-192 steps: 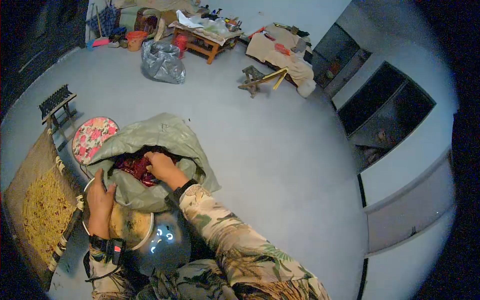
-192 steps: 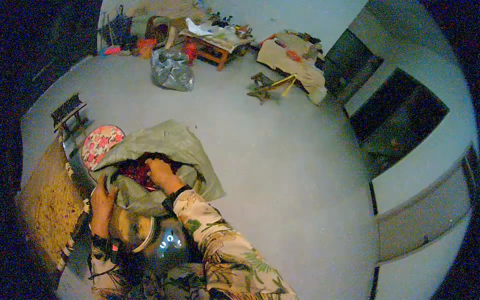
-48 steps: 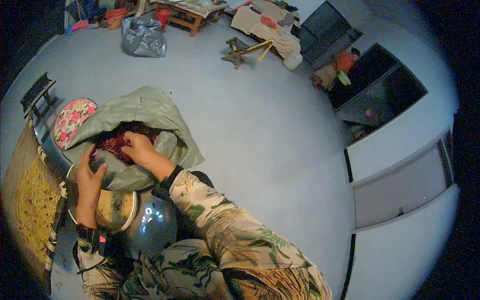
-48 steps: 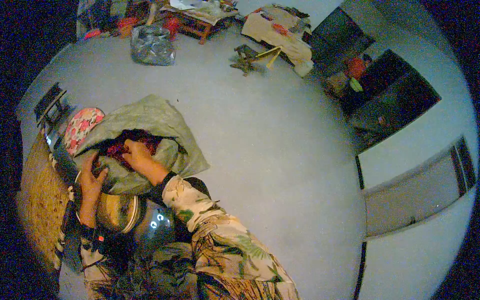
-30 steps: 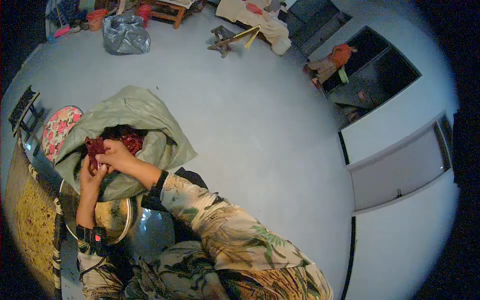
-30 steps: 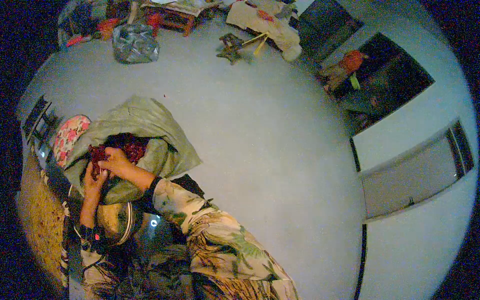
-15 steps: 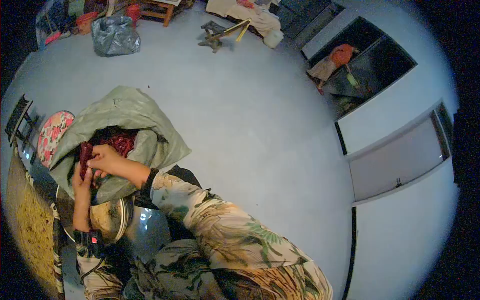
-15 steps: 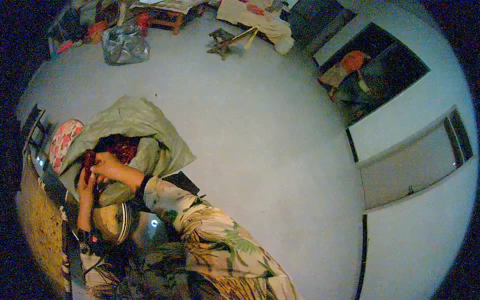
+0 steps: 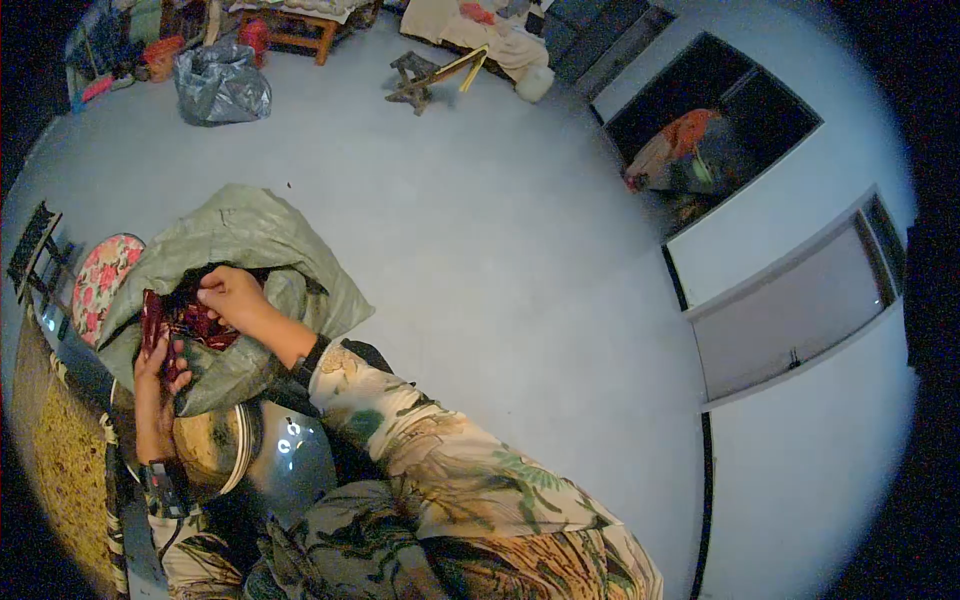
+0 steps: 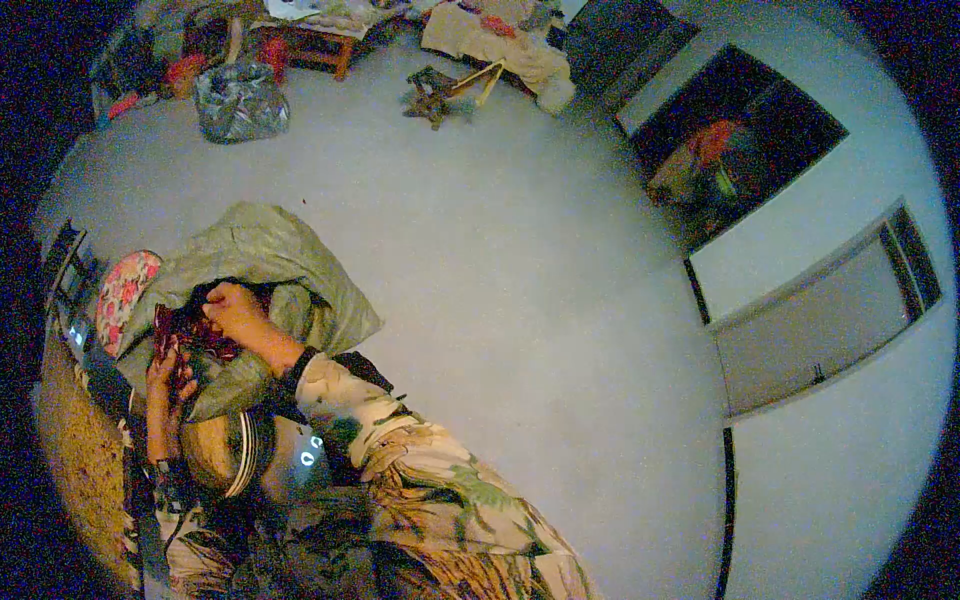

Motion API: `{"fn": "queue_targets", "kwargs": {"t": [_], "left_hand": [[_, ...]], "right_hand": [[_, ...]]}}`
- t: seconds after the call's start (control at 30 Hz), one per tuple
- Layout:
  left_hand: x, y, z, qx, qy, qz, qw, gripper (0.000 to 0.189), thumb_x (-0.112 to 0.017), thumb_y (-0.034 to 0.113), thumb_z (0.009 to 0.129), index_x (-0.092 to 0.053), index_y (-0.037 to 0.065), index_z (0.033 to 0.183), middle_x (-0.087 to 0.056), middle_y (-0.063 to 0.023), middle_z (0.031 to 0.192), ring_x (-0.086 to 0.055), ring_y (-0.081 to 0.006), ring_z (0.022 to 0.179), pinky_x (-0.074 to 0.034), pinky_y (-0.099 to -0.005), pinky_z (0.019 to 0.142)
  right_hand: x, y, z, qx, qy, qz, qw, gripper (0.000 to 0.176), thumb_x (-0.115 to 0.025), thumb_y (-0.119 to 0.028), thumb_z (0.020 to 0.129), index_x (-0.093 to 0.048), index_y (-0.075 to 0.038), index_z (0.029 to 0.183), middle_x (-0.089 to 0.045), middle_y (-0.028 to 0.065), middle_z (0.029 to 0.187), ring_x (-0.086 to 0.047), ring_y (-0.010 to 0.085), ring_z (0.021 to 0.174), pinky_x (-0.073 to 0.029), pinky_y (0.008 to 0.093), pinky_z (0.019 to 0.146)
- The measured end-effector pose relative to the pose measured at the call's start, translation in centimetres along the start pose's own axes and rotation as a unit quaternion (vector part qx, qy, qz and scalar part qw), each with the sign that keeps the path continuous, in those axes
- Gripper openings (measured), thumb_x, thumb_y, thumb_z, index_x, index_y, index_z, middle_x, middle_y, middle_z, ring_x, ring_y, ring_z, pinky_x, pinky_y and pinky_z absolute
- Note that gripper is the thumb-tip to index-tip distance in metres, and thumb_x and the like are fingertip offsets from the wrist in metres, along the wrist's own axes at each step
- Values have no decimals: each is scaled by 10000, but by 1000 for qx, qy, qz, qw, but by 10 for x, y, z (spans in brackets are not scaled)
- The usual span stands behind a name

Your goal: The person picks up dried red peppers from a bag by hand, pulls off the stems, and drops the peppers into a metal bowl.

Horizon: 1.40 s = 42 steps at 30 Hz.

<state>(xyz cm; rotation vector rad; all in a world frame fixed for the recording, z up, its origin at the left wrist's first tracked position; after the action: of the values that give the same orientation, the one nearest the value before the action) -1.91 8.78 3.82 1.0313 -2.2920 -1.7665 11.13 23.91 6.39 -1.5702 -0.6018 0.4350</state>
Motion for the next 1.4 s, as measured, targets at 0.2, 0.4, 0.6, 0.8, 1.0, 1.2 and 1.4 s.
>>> {"fn": "queue_targets", "kwargs": {"t": [0.2,0.4,0.6,0.8,1.0,1.2,1.4], "left_hand": [[-14,12,-16,18,13,-79,997,483,-548,445,892,-513,96,1224,-611,-7,891,-554,-84,640,-486,-234,522],[4,-5,7,4,-40,-89,995,493,-568,410,886,-493,73,1237,-607,-13,881,-543,-74,620,-474,-215,490],[11,-17,11,-1,-41,-45,998,364,-590,169,882,-500,85,1225,-602,-19,918,-525,-59,586,-464,-195,457],[15,-23,9,12,-45,-20,999,383,-580,138,885,-479,81,1250,-601,-25,957,-521,-49,568,-458,-182,448],[22,-29,15,11,-61,-11,998,418,-583,134,883,-453,74,1276,-607,-38,973,-526,-51,575,-474,-188,463],[21,-27,13,18,-58,10,998,413,-581,128,882,-454,66,1270,-612,-46,970,-539,-58,602,-490,-198,477],[29,-28,14,9,-50,1,999,407,-578,124,882,-457,67,1266,-614,-43,955,-541,-55,625,-489,-196,485]], "right_hand": [[38,-9,-22,-1,5,124,992,290,-618,-163,865,-557,-4,1100,-626,69,843,-630,136,673,-528,255,544],[182,-22,-79,3,123,51,991,363,-582,-155,888,-487,-25,1213,-620,100,980,-654,191,725,-562,308,619],[429,-51,-195,3,416,-55,907,607,-576,-115,854,-239,-85,1358,-605,156,986,-654,302,735,-570,423,628],[664,-103,-310,16,486,105,868,507,-532,-192,892,-262,-190,1321,-571,122,788,-606,303,671,-519,519,658],[677,-190,-388,50,568,5,821,857,-591,-67,836,-14,-285,1432,-567,100,683,-587,241,569,-529,453,549],[671,-197,-412,52,634,-73,768,826,-572,-63,846,-22,-279,1423,-578,102,702,-582,231,554,-526,451,531],[683,-176,-406,36,649,-62,758,775,-558,-60,851,-68,-272,1413,-563,77,704,-567,229,542,-531,455,547]]}}
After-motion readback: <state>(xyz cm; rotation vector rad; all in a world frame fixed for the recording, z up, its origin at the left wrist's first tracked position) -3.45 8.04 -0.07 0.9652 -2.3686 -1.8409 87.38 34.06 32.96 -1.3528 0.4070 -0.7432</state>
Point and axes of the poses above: each hand's wrist, its own z-axis towards the middle knuckle, its own x-axis out of the back of the hand, y = z × x, the point moved 9 cm from there along z, towards the middle knuckle
